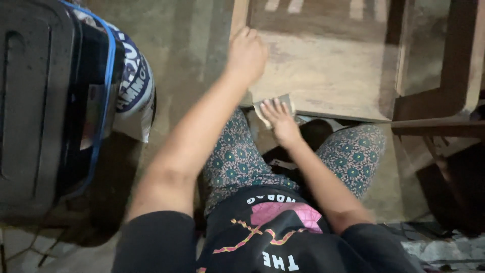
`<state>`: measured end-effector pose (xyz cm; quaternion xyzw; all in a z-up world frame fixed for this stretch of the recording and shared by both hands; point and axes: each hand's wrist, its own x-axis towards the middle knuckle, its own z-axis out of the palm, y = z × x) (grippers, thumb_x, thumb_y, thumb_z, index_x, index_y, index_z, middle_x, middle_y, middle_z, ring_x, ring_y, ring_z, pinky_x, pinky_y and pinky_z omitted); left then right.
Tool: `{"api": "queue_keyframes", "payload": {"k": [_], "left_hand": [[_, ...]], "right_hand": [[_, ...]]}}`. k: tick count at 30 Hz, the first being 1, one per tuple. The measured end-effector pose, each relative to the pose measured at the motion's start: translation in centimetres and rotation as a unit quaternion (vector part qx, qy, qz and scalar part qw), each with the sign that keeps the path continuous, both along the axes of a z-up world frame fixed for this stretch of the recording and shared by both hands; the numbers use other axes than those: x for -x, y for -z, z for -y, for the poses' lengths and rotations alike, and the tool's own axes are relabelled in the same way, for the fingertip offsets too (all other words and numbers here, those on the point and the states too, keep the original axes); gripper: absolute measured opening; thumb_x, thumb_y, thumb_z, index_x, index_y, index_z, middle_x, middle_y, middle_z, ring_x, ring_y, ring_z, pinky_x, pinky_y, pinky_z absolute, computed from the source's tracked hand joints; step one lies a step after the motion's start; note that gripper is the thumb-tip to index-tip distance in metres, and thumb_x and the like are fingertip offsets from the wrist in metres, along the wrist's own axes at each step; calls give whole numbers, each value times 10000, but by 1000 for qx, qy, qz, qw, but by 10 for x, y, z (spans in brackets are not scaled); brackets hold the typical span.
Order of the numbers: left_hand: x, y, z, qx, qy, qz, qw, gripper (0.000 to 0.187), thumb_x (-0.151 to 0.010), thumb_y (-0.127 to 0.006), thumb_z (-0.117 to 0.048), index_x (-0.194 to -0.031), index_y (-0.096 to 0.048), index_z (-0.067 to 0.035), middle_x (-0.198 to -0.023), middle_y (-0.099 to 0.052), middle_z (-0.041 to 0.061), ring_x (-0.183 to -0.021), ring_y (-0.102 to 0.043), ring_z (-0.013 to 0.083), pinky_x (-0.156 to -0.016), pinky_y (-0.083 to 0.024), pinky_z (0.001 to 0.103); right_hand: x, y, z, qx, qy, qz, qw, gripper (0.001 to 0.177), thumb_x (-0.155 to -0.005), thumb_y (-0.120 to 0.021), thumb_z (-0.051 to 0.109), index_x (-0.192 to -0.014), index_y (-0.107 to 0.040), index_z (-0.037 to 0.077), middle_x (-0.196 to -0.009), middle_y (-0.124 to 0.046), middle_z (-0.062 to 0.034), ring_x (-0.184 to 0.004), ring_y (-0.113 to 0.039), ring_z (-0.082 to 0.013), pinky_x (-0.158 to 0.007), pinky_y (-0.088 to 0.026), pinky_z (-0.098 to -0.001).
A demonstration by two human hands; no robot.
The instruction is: The person sands the interior and exterior surfaces of a wooden chair by hand with a piece of sandpaper. They rub the sandpaper across the seat and frame while holding and stabilizing the chair with their hands.
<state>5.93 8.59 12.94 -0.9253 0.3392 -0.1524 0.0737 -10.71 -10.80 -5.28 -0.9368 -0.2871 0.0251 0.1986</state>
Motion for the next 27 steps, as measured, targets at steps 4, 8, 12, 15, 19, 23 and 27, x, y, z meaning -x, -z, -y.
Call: {"api": "queue_keyframes", "payload": {"k": [4, 8, 12, 15, 19, 23, 27], "left_hand": [[39, 41, 56, 40, -192, -207, 958, 369, -967, -491, -234, -1237, -702, -95, -1217, -712, 165, -1260, -578, 414, -1073, -354, 565], [67, 105, 76, 224, -184, -268, 919, 278, -903, -590, -103, -1106, -761, -20, -1200, -716, 201, -1243, -625, 406, -1106, -404, 545], [74, 105, 62, 258, -235, -280, 894, 408, -1013, -535, -48, -1403, -615, 40, -1547, -536, 284, -1501, -437, 436, -1271, -282, 567], [66, 155, 46, 280, -215, -152, 923, 429, -986, -634, -175, -1373, -640, 10, -1492, -580, 241, -1487, -448, 408, -1292, -275, 534], [67, 169, 41, 292, -163, -66, 940, 450, -976, -617, -224, -1371, -622, -9, -1464, -593, 218, -1460, -482, 385, -1281, -299, 562], [66, 157, 44, 302, -188, -29, 934, 497, -940, -592, -146, -1405, -591, 29, -1484, -565, 230, -1485, -450, 385, -1305, -277, 530], [60, 166, 45, 274, -216, -74, 934, 568, -956, -545, -187, -1485, -526, 20, -1589, -479, 226, -1549, -370, 376, -1333, -195, 532]], "right_hand": [[-33, 35, 141, 15, 174, -11, 985, 933, -822, -543, -126, -1687, -355, 170, -1748, -283, -128, -1610, -183, -400, -1302, -104, -554], [-81, 59, 202, 131, 371, 42, 919, 972, -699, -757, -3, -1628, -482, 76, -1662, -440, -215, -1443, -403, -587, -1148, -320, -714], [-58, 69, 53, 172, 336, 45, 925, 823, -827, -716, -60, -1615, -511, 65, -1659, -493, -183, -1522, -408, -475, -1286, -212, -601], [-53, 0, 78, 47, 88, -13, 995, 1027, -659, -632, -38, -1644, -446, 185, -1704, -409, -73, -1561, -335, -442, -1253, -283, -585], [-97, 20, 188, 56, 228, 33, 972, 762, -895, -598, 34, -1633, -489, 192, -1662, -440, -256, -1500, -356, -582, -1249, -225, -658], [-144, 41, 168, 98, 281, 114, 948, 551, -958, -667, 194, -1506, -683, 251, -1543, -616, -165, -1432, -531, -443, -1144, -400, -570], [-127, -6, 43, 19, 191, 7, 981, 750, -833, -658, 65, -1570, -576, 174, -1638, -492, -192, -1514, -371, -521, -1232, -289, -591]]}}
